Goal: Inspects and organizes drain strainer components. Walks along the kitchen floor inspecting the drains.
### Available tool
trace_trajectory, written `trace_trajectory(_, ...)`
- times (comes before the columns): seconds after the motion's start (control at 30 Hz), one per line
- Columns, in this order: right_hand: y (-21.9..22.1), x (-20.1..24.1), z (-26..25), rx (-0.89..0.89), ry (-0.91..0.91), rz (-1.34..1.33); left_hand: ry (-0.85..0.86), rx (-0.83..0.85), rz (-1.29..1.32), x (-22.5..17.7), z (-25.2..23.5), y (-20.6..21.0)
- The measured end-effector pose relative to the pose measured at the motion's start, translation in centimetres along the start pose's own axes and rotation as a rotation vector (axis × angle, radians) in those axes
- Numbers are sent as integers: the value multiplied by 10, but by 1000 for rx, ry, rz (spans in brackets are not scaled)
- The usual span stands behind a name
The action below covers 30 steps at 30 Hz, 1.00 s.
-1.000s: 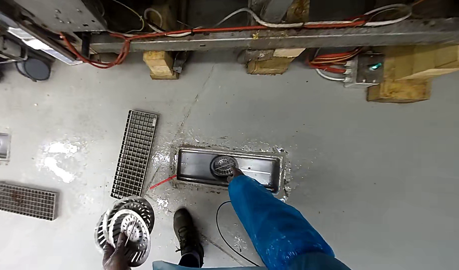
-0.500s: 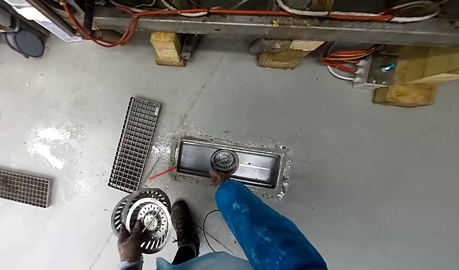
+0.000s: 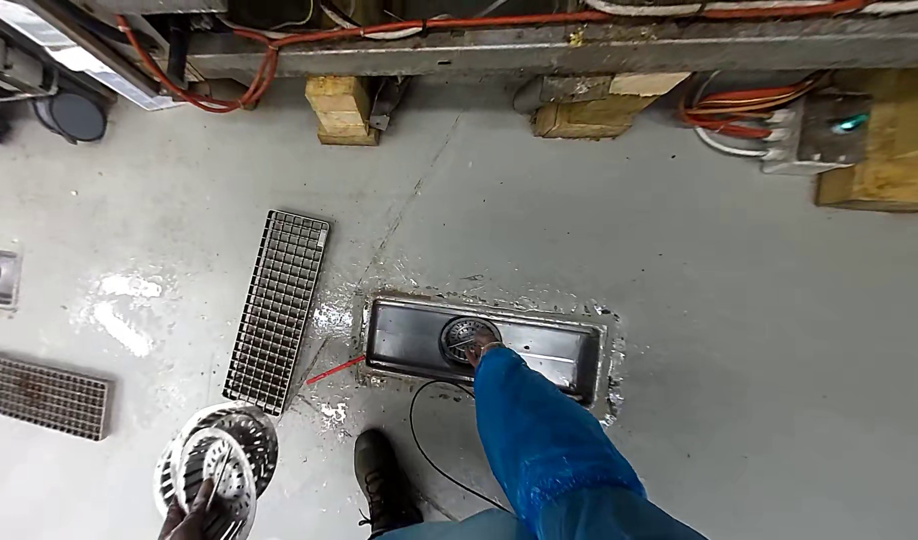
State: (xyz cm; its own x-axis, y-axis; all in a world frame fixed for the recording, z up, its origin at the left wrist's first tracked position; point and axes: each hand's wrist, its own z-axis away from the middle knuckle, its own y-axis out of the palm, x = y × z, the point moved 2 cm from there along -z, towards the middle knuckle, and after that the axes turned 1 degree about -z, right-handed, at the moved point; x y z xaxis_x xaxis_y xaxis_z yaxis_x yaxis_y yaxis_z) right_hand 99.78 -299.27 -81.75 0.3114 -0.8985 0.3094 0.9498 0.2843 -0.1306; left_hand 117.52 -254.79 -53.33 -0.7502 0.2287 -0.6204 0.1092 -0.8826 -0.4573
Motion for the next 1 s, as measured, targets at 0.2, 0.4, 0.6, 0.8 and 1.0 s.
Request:
trace_trajectory(0.2, 14, 3, -3, -98, 26, -80, 91, 1, 53, 11, -38, -17)
trace_trajectory(0.4, 10, -8, -3, -167, 52, 82, 15, -25, 19, 1, -13, -2)
trace_trajectory(0.6, 11, -11, -6, -197, 30, 53, 18, -49, -28, -1, -5, -2)
trace_trajectory(0.8, 11, -7, 20, -116, 65, 28, 45, -88, -22, -5, -1, 0)
trace_trajectory(1.0, 0, -21, 77, 55, 121, 330, -11, -56, 22, -1, 50, 27)
